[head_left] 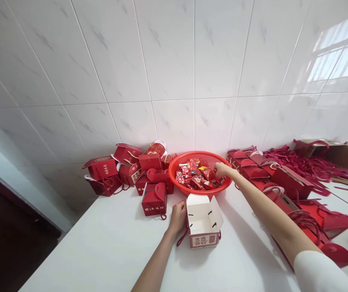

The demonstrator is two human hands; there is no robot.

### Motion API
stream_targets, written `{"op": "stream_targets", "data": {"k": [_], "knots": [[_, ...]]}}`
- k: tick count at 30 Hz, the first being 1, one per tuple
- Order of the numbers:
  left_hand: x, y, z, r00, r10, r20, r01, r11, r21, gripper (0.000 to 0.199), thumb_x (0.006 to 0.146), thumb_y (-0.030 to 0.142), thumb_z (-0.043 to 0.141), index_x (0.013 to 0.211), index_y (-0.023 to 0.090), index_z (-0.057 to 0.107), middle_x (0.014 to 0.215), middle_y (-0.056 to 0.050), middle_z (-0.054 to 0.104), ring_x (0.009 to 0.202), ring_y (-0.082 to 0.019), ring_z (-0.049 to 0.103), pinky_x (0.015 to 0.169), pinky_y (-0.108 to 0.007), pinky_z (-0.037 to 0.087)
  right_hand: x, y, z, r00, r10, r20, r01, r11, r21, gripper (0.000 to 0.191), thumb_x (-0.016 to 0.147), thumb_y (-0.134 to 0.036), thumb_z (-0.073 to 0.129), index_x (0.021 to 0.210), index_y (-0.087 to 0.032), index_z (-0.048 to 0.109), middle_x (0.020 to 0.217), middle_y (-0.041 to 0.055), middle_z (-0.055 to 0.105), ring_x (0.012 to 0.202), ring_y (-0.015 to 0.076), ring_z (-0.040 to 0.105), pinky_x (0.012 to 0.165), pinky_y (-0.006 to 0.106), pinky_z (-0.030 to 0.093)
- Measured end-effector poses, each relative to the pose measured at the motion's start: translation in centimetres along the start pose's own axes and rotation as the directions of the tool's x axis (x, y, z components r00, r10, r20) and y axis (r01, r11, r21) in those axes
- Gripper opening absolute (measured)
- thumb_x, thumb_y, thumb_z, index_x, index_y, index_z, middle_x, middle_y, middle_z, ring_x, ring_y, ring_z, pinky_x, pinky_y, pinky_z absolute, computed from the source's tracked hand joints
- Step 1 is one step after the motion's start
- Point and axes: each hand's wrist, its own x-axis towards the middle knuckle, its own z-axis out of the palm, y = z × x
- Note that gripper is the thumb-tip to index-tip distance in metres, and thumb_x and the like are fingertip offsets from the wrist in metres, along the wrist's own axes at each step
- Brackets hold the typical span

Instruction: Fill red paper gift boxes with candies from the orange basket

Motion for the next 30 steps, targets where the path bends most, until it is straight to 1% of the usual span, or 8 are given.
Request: {"op": "stream_targets", "data": {"k": [8, 10, 13, 16, 19, 22, 26, 30], "knots": [[0.2, 0.1, -0.1, 1.0, 0.0, -0.003, 0.0, 0.999, 0.035, 0.033, 0.076, 0.045, 0.052, 0.058, 0.017, 0.055, 0.06, -0.002, 0.06, 0.064, -0.018, 0.051, 0.057, -0.026, 0.038, -0.3, -1.3, 0.9, 0.998, 0.027, 0.049, -0.025, 0.999, -0.037, 0.024, 0.071, -0.031, 0.081, 0.077, -0.014, 0.065, 0.063, 0.0002, 0.063, 0.059, 0.0154, 0.062, 0.051, 0.023, 0.046], [0.2, 0.0, -0.1, 1.0, 0.0, -0.007, 0.0, 0.999, 0.036, 0.033, 0.076, 0.045, 0.052, 0.058, 0.017, 0.055, 0.06, -0.002, 0.06, 0.064, -0.018, 0.051, 0.057, -0.026, 0.038, -0.2, -1.4, 1.1, 0.999, 0.01, 0.038, -0.009, 0.999, -0.031, 0.028, 0.066, -0.033, 0.083, 0.078, -0.015, 0.065, 0.065, 0.0006, 0.065, 0.063, 0.0174, 0.064, 0.053, 0.023, 0.046], [0.2, 0.0, -0.1, 1.0, -0.003, -0.006, 0.003, 0.999, 0.033, 0.032, 0.075, 0.046, 0.053, 0.06, 0.018, 0.055, 0.061, -0.002, 0.06, 0.064, -0.018, 0.051, 0.058, -0.026, 0.038, -0.3, -1.6, 1.5, 1.0, -0.019, -0.006, 0.019, 0.999, -0.028, 0.038, 0.058, -0.036, 0.088, 0.082, -0.017, 0.065, 0.081, 0.0052, 0.07, 0.082, 0.0233, 0.067, 0.061, 0.025, 0.047], [0.1, -0.1, 0.0, 1.0, -0.006, -0.008, 0.006, 1.0, 0.026, 0.032, 0.075, 0.046, 0.053, 0.06, 0.018, 0.055, 0.062, -0.002, 0.06, 0.064, -0.018, 0.051, 0.058, -0.027, 0.038, -0.4, -2.0, 1.9, 0.999, -0.028, -0.045, 0.028, 1.0, -0.005, 0.037, 0.055, -0.033, 0.089, 0.077, -0.018, 0.063, 0.089, 0.0094, 0.071, 0.094, 0.0289, 0.066, 0.068, 0.028, 0.047], [0.2, 0.1, 0.0, 1.0, -0.005, -0.019, 0.005, 1.0, 0.023, 0.033, 0.076, 0.046, 0.052, 0.058, 0.018, 0.053, 0.059, -0.002, 0.057, 0.062, -0.017, 0.049, 0.057, -0.027, 0.036, -0.5, -2.4, 1.9, 0.997, -0.023, -0.078, 0.028, 0.997, 0.066, 0.03, 0.052, -0.022, 0.087, 0.064, -0.018, 0.06, 0.081, 0.01, 0.069, 0.092, 0.0306, 0.066, 0.068, 0.029, 0.046], [0.2, 0.2, 0.0, 1.0, -0.005, -0.024, 0.005, 1.0, 0.02, 0.034, 0.075, 0.047, 0.051, 0.056, 0.018, 0.051, 0.056, -0.001, 0.055, 0.059, -0.016, 0.046, 0.056, -0.026, 0.034, -0.7, -2.7, 1.4, 0.991, -0.03, -0.133, 0.057, 0.977, 0.206, 0.023, 0.058, -0.018, 0.08, 0.056, -0.018, 0.057, 0.065, 0.0064, 0.064, 0.077, 0.0245, 0.065, 0.059, 0.026, 0.042], [0.2, 0.2, 0.1, 0.999, -0.003, -0.032, 0.004, 1.0, 0.004, 0.037, 0.074, 0.049, 0.052, 0.055, 0.018, 0.055, 0.055, -0.001, 0.055, 0.058, -0.016, 0.046, 0.054, -0.026, 0.033, -1.9, -2.9, 0.2, 0.978, -0.063, -0.2, 0.154, 0.863, 0.482, 0.021, 0.077, -0.033, 0.065, 0.065, -0.017, 0.061, 0.053, 0.0026, 0.058, 0.051, 0.0134, 0.052, 0.045, 0.024, 0.035], [0.3, 0.5, 0.0, 0.997, 0.011, -0.075, -0.014, 0.999, -0.033, 0.037, 0.071, 0.05, 0.057, 0.054, 0.018, 0.056, 0.055, -0.001, 0.057, 0.059, -0.017, 0.048, 0.055, -0.026, 0.035, -4.7, -3.3, -0.9, 0.966, -0.109, -0.235, 0.245, 0.676, 0.695, 0.03, 0.083, -0.044, 0.058, 0.083, -0.016, 0.065, 0.071, 0.0077, 0.072, 0.049, 0.0115, 0.051, 0.043, 0.023, 0.039]]}}
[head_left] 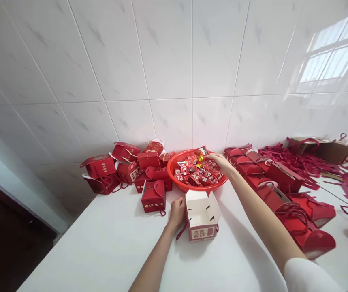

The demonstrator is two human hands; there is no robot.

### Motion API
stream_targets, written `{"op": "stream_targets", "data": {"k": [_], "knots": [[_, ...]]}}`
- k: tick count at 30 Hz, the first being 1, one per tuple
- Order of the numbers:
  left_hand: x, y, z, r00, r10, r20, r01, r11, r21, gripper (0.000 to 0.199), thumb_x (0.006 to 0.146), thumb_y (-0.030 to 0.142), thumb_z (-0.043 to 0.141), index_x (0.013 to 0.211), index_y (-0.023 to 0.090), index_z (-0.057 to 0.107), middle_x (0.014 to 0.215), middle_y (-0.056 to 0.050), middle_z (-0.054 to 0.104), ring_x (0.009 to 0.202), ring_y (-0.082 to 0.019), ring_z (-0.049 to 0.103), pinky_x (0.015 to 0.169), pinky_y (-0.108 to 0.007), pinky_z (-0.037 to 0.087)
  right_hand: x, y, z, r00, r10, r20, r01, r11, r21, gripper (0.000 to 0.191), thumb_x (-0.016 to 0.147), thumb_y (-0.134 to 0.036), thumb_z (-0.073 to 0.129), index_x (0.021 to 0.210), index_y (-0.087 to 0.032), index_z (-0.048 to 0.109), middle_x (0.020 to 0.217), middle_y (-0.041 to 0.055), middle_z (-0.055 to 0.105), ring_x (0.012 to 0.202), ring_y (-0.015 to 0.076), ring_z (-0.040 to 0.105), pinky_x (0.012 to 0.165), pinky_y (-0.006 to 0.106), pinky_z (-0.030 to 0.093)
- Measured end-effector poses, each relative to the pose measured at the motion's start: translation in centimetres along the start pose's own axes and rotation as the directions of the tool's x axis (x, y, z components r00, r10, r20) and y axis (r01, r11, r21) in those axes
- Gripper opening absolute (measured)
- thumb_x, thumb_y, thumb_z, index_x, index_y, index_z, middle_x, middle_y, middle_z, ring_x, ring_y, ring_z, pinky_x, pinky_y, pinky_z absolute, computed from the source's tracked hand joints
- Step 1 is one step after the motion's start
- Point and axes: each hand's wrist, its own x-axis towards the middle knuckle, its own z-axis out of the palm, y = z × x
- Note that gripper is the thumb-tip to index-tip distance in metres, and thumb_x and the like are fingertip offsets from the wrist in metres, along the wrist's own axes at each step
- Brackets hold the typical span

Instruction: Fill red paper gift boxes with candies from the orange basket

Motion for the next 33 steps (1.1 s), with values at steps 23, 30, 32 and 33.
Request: {"op": "stream_targets", "data": {"k": [23, 30, 32, 33], "knots": [[0.6, 13.4, -1.4, 0.938, 0.254, 0.238, -0.216, 0.961, -0.174, 0.035, 0.076, 0.047, 0.074, 0.089, 0.015, 0.078, 0.09, -0.009, 0.078, 0.087, -0.026, 0.072, 0.081, -0.034, 0.058, -10.2, -4.3, 0.2, 0.904, -0.363, 0.225, 0.339, 0.93, 0.14, 0.038, 0.082, -0.049, 0.07, 0.07, -0.014, 0.068, 0.053, -0.0042, 0.046, 0.048, 0.007, 0.037, 0.044, 0.022, 0.026], [0.7, 14.1, -1.1, 0.943, 0.296, 0.153, -0.254, 0.936, -0.244, 0.037, 0.081, 0.046, 0.072, 0.097, 0.013, 0.078, 0.095, -0.01, 0.079, 0.093, -0.027, 0.073, 0.085, -0.035, 0.059, -10.6, -5.2, -0.2, 0.922, -0.366, 0.124, 0.35, 0.927, 0.133, 0.036, 0.077, -0.051, 0.075, 0.074, -0.015, 0.067, 0.058, -0.0039, 0.048, 0.052, 0.0077, 0.037, 0.046, 0.022, 0.026], [0.8, 14.0, -1.0, 0.95, 0.297, 0.096, -0.263, 0.927, -0.268, 0.037, 0.082, 0.047, 0.072, 0.095, 0.012, 0.078, 0.095, -0.01, 0.079, 0.096, -0.026, 0.072, 0.087, -0.034, 0.058, -10.6, -5.3, -0.3, 0.918, -0.37, 0.144, 0.357, 0.928, 0.106, 0.035, 0.073, -0.049, 0.079, 0.076, -0.016, 0.069, 0.061, -0.0032, 0.051, 0.054, 0.0077, 0.037, 0.047, 0.022, 0.026], [0.9, 13.9, -0.9, 0.951, 0.297, 0.088, -0.263, 0.923, -0.28, 0.037, 0.083, 0.047, 0.071, 0.095, 0.012, 0.078, 0.095, -0.01, 0.079, 0.097, -0.025, 0.072, 0.088, -0.034, 0.058, -10.7, -5.3, -0.4, 0.918, -0.373, 0.135, 0.362, 0.927, 0.101, 0.035, 0.073, -0.049, 0.079, 0.075, -0.016, 0.069, 0.061, -0.0032, 0.05, 0.054, 0.0076, 0.036, 0.047, 0.022, 0.025]]}}
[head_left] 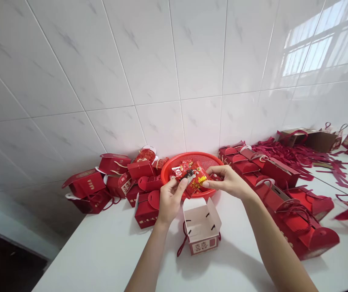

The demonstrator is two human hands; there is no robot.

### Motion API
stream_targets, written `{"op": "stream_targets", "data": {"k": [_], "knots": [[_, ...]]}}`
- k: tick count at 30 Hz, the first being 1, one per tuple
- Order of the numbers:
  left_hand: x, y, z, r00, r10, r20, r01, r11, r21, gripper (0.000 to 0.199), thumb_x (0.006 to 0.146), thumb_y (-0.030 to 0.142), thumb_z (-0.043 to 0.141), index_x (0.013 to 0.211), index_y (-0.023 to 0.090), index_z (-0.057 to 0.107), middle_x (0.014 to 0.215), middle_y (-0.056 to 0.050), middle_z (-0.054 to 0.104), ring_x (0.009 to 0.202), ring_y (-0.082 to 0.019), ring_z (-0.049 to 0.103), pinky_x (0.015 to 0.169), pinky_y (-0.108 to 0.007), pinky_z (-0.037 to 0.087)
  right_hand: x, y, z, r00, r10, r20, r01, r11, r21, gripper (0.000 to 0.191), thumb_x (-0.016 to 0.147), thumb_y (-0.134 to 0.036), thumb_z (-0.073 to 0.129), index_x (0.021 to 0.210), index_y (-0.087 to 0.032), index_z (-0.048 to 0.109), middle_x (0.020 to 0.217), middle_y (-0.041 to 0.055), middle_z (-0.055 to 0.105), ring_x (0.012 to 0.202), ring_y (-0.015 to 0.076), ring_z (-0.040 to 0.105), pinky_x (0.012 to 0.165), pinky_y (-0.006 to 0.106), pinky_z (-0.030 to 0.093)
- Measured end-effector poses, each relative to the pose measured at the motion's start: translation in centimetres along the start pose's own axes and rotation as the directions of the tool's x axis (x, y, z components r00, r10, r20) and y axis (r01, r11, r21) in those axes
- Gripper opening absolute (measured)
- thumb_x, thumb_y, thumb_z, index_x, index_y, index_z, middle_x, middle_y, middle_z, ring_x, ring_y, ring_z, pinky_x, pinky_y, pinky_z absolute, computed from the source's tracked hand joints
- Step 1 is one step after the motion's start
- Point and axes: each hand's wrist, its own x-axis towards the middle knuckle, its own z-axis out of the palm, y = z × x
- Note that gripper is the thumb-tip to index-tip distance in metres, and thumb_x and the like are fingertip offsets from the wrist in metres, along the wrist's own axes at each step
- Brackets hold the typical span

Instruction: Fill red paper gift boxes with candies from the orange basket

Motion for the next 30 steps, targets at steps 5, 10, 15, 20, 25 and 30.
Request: {"op": "stream_targets", "data": {"k": [5, 10, 15, 20, 25, 30], "knots": [[0.2, -1.3, 0.4, 0.998, -0.032, 0.045, 0.036, 0.995, -0.097, 0.036, 0.085, 0.049, 0.069, 0.088, 0.013, 0.077, 0.086, -0.007, 0.077, 0.088, -0.024, 0.072, 0.084, -0.034, 0.059, -0.3, 0.2, -0.4, 0.997, 0.002, -0.082, 0.007, 0.994, 0.109, 0.035, 0.076, -0.049, 0.076, 0.071, -0.016, 0.065, 0.054, -0.0047, 0.047, 0.049, 0.0073, 0.037, 0.046, 0.022, 0.027], [0.1, -1.5, 1.3, 0.994, -0.041, 0.098, 0.059, 0.98, -0.189, 0.037, 0.084, 0.05, 0.069, 0.084, 0.014, 0.077, 0.083, -0.009, 0.076, 0.091, -0.027, 0.072, 0.082, -0.038, 0.06, -0.5, 0.5, -0.9, 0.998, 0.021, -0.062, -0.007, 0.973, 0.229, 0.034, 0.078, -0.047, 0.076, 0.072, -0.016, 0.063, 0.054, -0.004, 0.051, 0.047, 0.0073, 0.04, 0.046, 0.022, 0.027], [0.1, -0.5, 1.1, 0.987, -0.1, 0.126, 0.129, 0.959, -0.252, 0.038, 0.076, 0.041, 0.077, 0.103, 0.014, 0.076, 0.102, -0.012, 0.078, 0.101, -0.029, 0.071, 0.091, -0.042, 0.057, -0.9, 0.0, -1.6, 0.998, 0.056, -0.027, -0.05, 0.982, 0.184, 0.037, 0.077, -0.049, 0.076, 0.07, -0.016, 0.061, 0.054, -0.0037, 0.05, 0.049, 0.0078, 0.04, 0.047, 0.022, 0.028], [0.1, 0.7, 0.4, 0.97, -0.113, 0.215, 0.144, 0.98, -0.138, 0.044, 0.073, 0.041, 0.079, 0.11, 0.016, 0.074, 0.111, -0.011, 0.076, 0.106, -0.03, 0.07, 0.092, -0.039, 0.055, -1.4, -0.6, -2.0, 0.998, 0.069, -0.007, -0.068, 0.994, 0.089, 0.036, 0.075, -0.049, 0.077, 0.072, -0.016, 0.064, 0.055, -0.004, 0.047, 0.051, 0.0077, 0.039, 0.048, 0.023, 0.027], [-0.3, 1.5, 0.9, 0.955, -0.166, 0.247, 0.166, 0.986, 0.025, 0.044, 0.074, 0.038, 0.08, 0.111, 0.015, 0.072, 0.112, -0.011, 0.075, 0.107, -0.029, 0.068, 0.096, -0.039, 0.053, -1.4, -0.5, -1.9, 0.999, 0.05, -0.015, -0.049, 0.999, 0.022, 0.036, 0.079, -0.05, 0.074, 0.073, -0.016, 0.066, 0.058, -0.0029, 0.049, 0.053, 0.0085, 0.041, 0.049, 0.024, 0.029], [-0.5, 1.6, 1.4, 0.959, -0.093, 0.268, 0.081, 0.995, 0.058, 0.032, 0.079, 0.039, 0.077, 0.102, 0.016, 0.074, 0.103, -0.008, 0.076, 0.099, -0.026, 0.069, 0.089, -0.035, 0.055, -1.5, -0.7, -1.7, 0.998, 0.015, -0.06, -0.016, 1.0, -0.011, 0.032, 0.081, -0.048, 0.073, 0.075, -0.016, 0.069, 0.057, -0.0031, 0.05, 0.053, 0.0087, 0.042, 0.049, 0.024, 0.029]]}}
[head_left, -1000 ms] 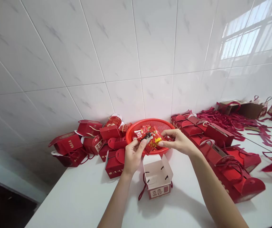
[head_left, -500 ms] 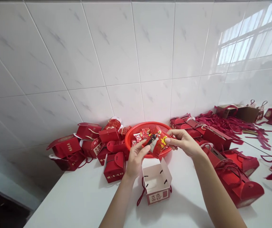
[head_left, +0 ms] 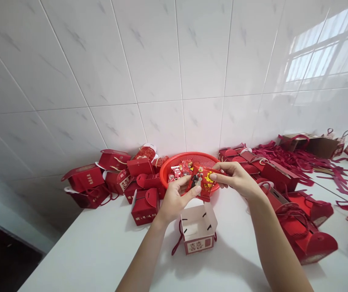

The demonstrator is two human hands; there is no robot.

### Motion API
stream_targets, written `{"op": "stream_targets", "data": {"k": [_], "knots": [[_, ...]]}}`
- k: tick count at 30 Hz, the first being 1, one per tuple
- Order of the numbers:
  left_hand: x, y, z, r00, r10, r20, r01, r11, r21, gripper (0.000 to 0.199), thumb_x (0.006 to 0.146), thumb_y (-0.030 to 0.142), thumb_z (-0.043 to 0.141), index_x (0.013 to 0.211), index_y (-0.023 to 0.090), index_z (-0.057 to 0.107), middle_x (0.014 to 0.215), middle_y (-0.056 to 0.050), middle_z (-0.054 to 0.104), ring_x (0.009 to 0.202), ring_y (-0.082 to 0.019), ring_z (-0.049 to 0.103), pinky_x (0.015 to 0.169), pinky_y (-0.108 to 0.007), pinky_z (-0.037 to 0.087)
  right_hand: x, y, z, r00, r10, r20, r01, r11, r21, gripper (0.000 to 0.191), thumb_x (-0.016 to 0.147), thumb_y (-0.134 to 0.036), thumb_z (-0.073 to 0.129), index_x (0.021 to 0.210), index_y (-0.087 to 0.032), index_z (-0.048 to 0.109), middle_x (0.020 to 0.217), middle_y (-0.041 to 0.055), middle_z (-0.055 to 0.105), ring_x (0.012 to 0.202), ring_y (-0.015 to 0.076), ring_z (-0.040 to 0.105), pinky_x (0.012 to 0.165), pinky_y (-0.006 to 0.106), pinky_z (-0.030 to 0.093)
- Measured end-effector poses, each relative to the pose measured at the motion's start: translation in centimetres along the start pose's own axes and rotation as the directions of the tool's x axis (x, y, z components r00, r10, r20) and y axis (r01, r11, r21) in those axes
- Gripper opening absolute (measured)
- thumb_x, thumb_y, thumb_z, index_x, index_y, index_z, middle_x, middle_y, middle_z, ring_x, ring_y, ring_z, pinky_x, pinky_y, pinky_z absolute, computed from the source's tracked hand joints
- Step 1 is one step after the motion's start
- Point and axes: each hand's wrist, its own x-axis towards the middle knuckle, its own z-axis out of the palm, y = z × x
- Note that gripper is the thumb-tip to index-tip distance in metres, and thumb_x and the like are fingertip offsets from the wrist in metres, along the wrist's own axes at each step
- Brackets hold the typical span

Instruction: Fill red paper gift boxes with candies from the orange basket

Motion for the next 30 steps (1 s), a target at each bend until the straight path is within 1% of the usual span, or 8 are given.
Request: {"op": "stream_targets", "data": {"k": [7, 12, 15, 18, 20, 24, 27, 30], "knots": [[-0.2, 0.3, 0.1, 0.996, 0.053, -0.067, -0.055, 0.998, -0.019, 0.031, 0.08, 0.036, 0.076, 0.104, 0.016, 0.074, 0.099, -0.007, 0.077, 0.097, -0.025, 0.071, 0.088, -0.035, 0.058, 0.1, -0.5, 0.4, 1.0, 0.002, 0.016, -0.003, 0.996, 0.087, 0.032, 0.081, -0.048, 0.074, 0.087, -0.017, 0.07, 0.063, -0.0019, 0.056, 0.054, 0.009, 0.046, 0.048, 0.022, 0.034], [-0.2, -0.1, -0.3, 0.986, 0.079, -0.147, -0.085, 0.996, -0.031, 0.048, 0.079, 0.035, 0.077, 0.122, 0.016, 0.066, 0.109, -0.011, 0.075, 0.105, -0.026, 0.07, 0.093, -0.039, 0.057, 0.3, -0.3, 1.1, 0.999, 0.018, 0.035, -0.024, 0.985, 0.17, 0.032, 0.079, -0.047, 0.076, 0.089, -0.017, 0.069, 0.069, -0.0011, 0.058, 0.056, 0.009, 0.049, 0.051, 0.023, 0.038], [0.0, -0.5, -0.6, 0.977, 0.121, -0.177, -0.121, 0.993, 0.008, 0.06, 0.081, 0.033, 0.076, 0.136, 0.021, 0.056, 0.115, -0.01, 0.073, 0.108, -0.026, 0.068, 0.095, -0.04, 0.057, 0.5, 0.0, 1.6, 0.999, 0.037, 0.009, -0.038, 0.97, 0.24, 0.03, 0.081, -0.047, 0.073, 0.087, -0.017, 0.068, 0.069, -0.0019, 0.056, 0.057, 0.0086, 0.047, 0.052, 0.023, 0.038], [0.1, -0.8, -1.0, 0.959, 0.19, -0.21, -0.176, 0.981, 0.08, 0.062, 0.084, 0.03, 0.072, 0.142, 0.03, 0.05, 0.127, -0.009, 0.067, 0.114, -0.024, 0.065, 0.096, -0.039, 0.055, 0.8, 0.2, 1.9, 0.995, 0.09, -0.042, -0.069, 0.932, 0.355, 0.027, 0.08, -0.043, 0.072, 0.089, -0.018, 0.066, 0.068, -0.0029, 0.054, 0.057, 0.0085, 0.047, 0.052, 0.022, 0.037], [0.2, -0.9, -1.3, 0.941, 0.255, -0.223, -0.22, 0.961, 0.169, 0.052, 0.087, 0.028, 0.068, 0.138, 0.032, 0.055, 0.128, -0.007, 0.066, 0.116, -0.022, 0.063, 0.099, -0.038, 0.053, 0.9, 0.2, 2.1, 0.991, 0.123, -0.061, -0.086, 0.904, 0.418, 0.023, 0.078, -0.036, 0.071, 0.092, -0.019, 0.065, 0.071, -0.0027, 0.056, 0.058, 0.0087, 0.049, 0.053, 0.022, 0.04], [0.2, -0.8, -1.6, 0.927, 0.297, -0.228, -0.207, 0.914, 0.349, 0.022, 0.09, 0.025, 0.061, 0.105, 0.026, 0.076, 0.111, -0.006, 0.067, 0.108, -0.021, 0.063, 0.098, -0.035, 0.05, 0.7, 0.2, 2.3, 0.993, 0.108, -0.047, -0.077, 0.897, 0.435, 0.022, 0.078, -0.028, 0.07, 0.097, -0.021, 0.062, 0.073, -0.0035, 0.058, 0.058, 0.0089, 0.053, 0.053, 0.022, 0.043], [0.1, -0.6, -1.4, 0.936, 0.257, -0.242, -0.159, 0.918, 0.362, 0.021, 0.091, 0.027, 0.059, 0.098, 0.024, 0.079, 0.102, -0.006, 0.066, 0.102, -0.021, 0.064, 0.094, -0.034, 0.05, 0.6, 0.2, 2.7, 0.999, 0.032, 0.036, -0.043, 0.932, 0.36, 0.029, 0.083, -0.033, 0.071, 0.107, -0.023, 0.058, 0.072, -0.0033, 0.06, 0.055, 0.0093, 0.053, 0.05, 0.023, 0.043], [-0.2, -0.4, -0.9, 0.953, 0.242, -0.183, -0.161, 0.914, 0.372, 0.026, 0.093, 0.035, 0.057, 0.094, 0.023, 0.079, 0.098, -0.006, 0.066, 0.099, -0.022, 0.063, 0.092, -0.034, 0.05, 0.7, 0.4, 3.3, 0.997, -0.02, 0.071, 0.0, 0.964, 0.267, 0.034, 0.085, -0.038, 0.072, 0.113, -0.023, 0.057, 0.07, -0.0031, 0.058, 0.058, 0.0109, 0.054, 0.051, 0.023, 0.045]]}}
